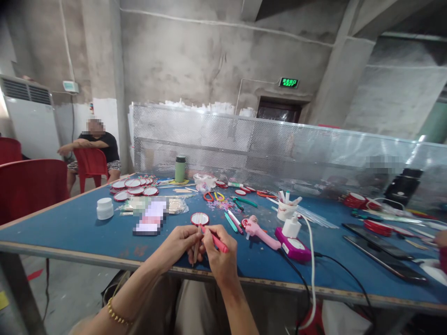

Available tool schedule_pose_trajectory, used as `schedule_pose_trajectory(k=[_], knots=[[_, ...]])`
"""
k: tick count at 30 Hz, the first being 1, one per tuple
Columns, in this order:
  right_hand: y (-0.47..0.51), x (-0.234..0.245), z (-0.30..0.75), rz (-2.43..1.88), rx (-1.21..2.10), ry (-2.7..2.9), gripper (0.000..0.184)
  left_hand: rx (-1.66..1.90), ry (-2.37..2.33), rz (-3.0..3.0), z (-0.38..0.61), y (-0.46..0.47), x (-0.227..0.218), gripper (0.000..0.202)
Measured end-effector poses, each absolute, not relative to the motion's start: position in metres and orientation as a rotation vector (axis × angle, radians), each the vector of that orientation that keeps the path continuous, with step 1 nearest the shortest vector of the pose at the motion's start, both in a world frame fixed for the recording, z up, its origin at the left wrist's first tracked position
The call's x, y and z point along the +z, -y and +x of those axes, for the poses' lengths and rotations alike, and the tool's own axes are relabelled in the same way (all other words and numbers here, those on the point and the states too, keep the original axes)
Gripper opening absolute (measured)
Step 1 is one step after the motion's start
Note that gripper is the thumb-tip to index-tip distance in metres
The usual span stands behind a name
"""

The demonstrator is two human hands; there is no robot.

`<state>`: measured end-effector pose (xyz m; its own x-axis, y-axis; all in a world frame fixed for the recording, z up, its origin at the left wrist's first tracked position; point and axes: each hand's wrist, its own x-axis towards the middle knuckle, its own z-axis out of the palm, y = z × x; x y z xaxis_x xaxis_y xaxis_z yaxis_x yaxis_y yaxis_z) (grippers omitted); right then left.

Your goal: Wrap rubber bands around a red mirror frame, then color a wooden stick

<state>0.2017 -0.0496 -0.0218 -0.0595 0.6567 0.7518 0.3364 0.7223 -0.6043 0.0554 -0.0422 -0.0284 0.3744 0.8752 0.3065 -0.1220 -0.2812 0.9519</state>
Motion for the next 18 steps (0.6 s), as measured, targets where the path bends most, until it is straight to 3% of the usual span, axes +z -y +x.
schedule_pose_trajectory(k=[18], knots=[[0.0512, -0.0202, 0.1998, -0.785, 0.364, 1.63, 0.017, 1.14, -0.707, 1.529, 0.0558, 0.0452, -0.0252, 0.043]])
